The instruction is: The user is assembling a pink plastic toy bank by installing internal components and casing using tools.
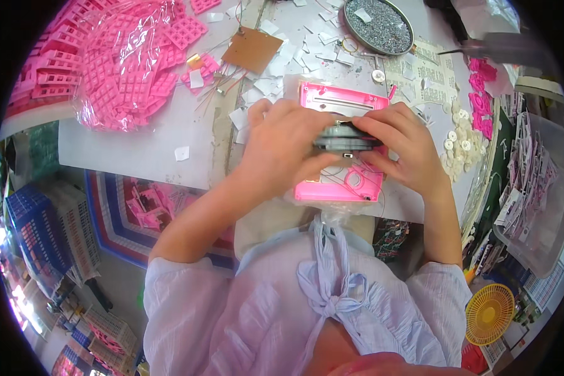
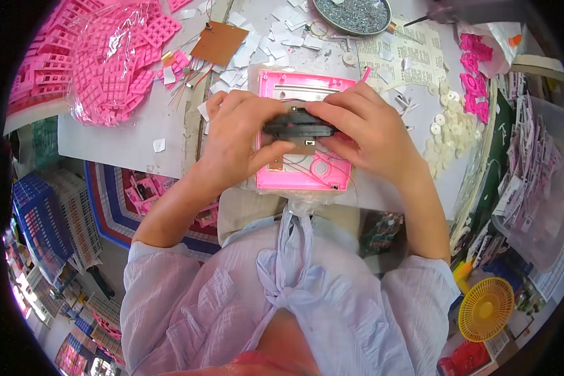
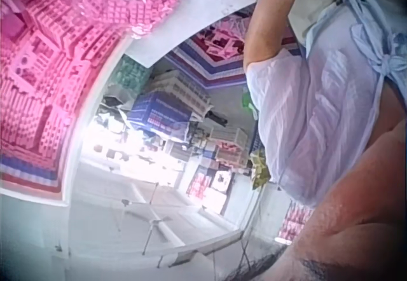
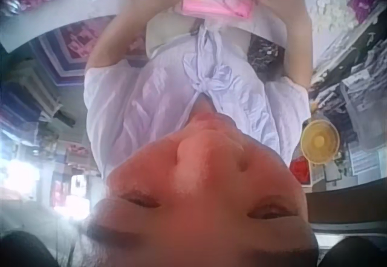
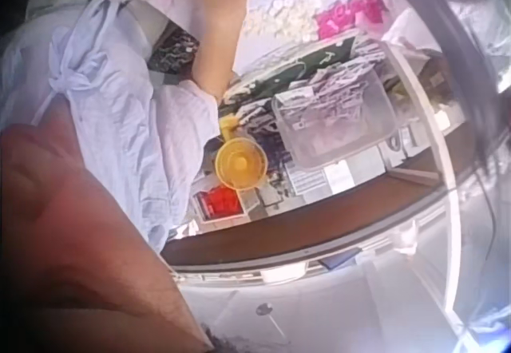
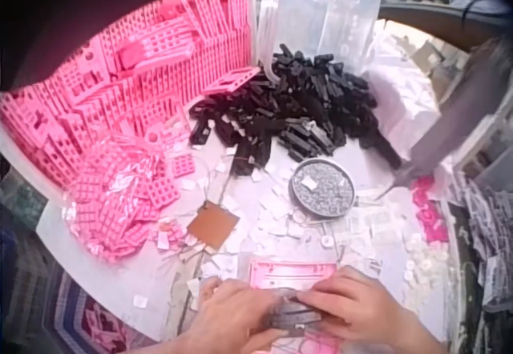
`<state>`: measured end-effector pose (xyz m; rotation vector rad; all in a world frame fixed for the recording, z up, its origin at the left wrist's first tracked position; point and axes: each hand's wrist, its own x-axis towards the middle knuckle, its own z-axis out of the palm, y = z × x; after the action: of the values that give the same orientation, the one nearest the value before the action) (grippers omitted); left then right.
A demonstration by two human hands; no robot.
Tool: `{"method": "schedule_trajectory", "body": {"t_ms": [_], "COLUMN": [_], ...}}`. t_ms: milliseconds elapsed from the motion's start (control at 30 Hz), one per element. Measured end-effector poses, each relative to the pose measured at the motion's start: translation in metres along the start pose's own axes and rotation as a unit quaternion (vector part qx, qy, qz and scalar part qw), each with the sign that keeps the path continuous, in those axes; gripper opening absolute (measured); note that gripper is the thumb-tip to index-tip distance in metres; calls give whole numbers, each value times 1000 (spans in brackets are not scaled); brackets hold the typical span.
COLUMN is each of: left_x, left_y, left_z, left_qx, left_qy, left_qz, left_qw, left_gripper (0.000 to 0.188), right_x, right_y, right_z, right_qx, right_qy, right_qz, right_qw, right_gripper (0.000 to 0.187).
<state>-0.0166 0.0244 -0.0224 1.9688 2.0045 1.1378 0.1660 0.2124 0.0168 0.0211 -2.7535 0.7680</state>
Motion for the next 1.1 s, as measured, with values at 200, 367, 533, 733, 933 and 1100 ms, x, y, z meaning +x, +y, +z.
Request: {"method": "schedule_trajectory", "body": {"t_ms": [200,367,533,733,933,1100], "left_x": [-6,-2,3,6,57,197], "left_y": [-2,13,21,24,-2,-58], "left_z": [11,10,7,6,-19,27], "left_qx": [-201,-32,68,89,24,103], "left_qy": [78,33,-23,-29,-142,-62], "left_qz": [-140,-94,-102,-94,-69,-40], "left_qw": [966,994,992,991,987,992], "left_gripper": [71,64,61,62,33,23], "right_x": [22,52,41,13,12,8], "right_y": [3,23,6,15,35,54], "right_z": [-14,-26,-21,19,10,35], "right_qx": [164,172,-116,-110,115,356], "right_qy": [-29,-152,21,104,28,91], "right_qz": [255,447,226,32,162,111], "right_qw": [953,865,967,988,980,924], "right_gripper": [27,42,30,37,34,33]}}
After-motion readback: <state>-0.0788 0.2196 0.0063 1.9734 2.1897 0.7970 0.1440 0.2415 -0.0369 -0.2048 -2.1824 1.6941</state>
